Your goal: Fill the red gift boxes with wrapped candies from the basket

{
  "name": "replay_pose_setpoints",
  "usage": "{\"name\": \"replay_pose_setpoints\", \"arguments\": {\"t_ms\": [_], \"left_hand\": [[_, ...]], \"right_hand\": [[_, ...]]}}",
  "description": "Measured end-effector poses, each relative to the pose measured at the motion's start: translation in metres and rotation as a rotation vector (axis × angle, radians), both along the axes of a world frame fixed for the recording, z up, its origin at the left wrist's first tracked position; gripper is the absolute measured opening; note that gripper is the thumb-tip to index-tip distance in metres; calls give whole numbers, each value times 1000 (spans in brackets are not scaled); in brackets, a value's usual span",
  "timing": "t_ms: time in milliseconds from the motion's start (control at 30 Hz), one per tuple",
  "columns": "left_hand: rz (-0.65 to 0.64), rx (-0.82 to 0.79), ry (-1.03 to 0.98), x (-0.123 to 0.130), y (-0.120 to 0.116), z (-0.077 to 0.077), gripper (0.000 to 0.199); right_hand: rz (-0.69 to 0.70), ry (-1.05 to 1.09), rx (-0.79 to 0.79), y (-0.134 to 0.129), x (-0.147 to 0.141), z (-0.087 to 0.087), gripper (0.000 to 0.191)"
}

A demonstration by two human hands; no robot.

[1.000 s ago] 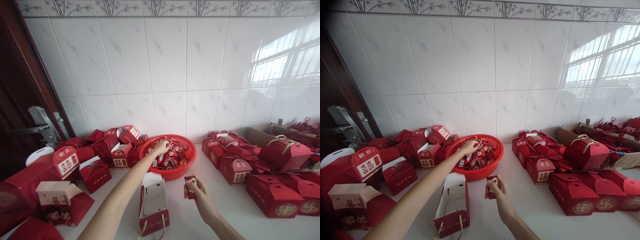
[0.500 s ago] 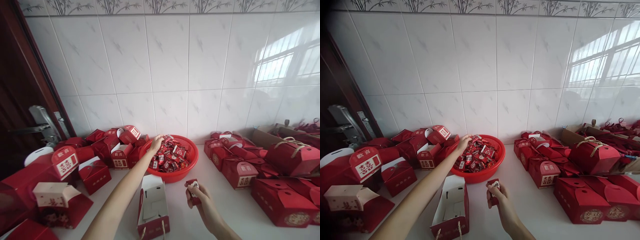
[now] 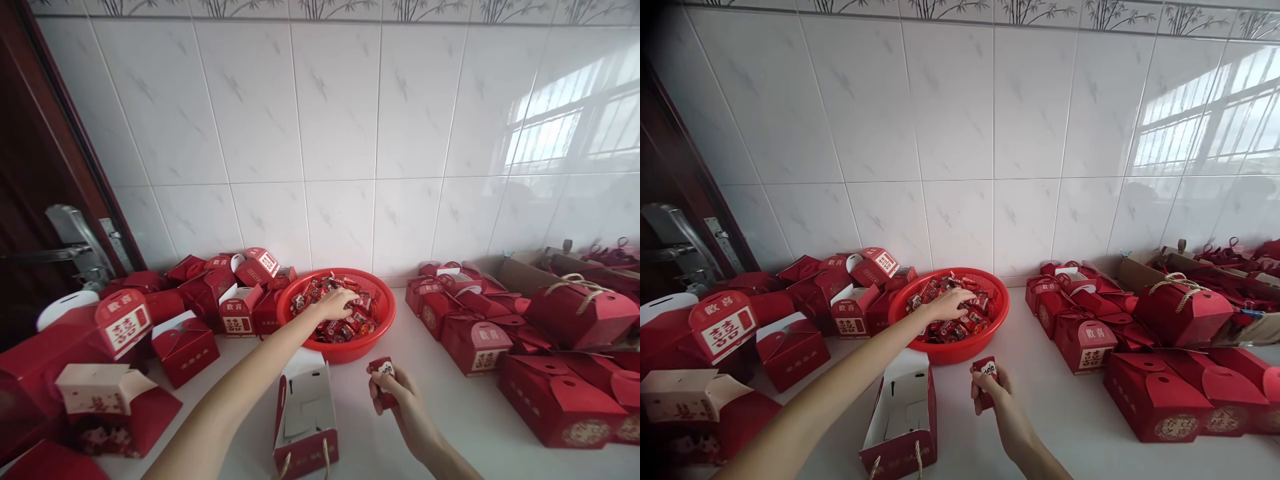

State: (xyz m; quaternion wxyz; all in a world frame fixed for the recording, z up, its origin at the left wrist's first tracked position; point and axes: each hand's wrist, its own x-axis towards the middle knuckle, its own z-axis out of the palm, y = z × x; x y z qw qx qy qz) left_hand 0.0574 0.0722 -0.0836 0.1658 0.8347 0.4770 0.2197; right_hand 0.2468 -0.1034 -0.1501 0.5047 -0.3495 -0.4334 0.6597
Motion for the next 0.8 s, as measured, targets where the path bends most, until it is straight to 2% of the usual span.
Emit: {"name": "replay_pose_setpoints", "arguments": {"t_ms": [100,167,233,367,467,600,700,800], "left_hand": [[25,-37,23,-1,2,-4,45],[36,-50,1,-3,3,-3,38],[37,-58,-53,-5,2,2,31],[-5,-77,-195,-2,-6,20,32],[-76,-138,-272,3,-23,29,34],[-163,-223,-319,10,-57,33,35],[-245,-273,-304,18,-82,36,32],[-379,-297,-256,25,-102,41,28]], "right_hand": [[2,-9,1,0,0,-2,33],[-2,-6,-4,1,0,-1,33],[-12,12,-9,2,1,0,34],[-46,105,-3,5,6,8,38],[-98,178,31,6,12,15,35],[-167,237,82,8,18,24,34],[-138,299,96,8,21,29,33],[-67,331,83,7,22,32,35]]}}
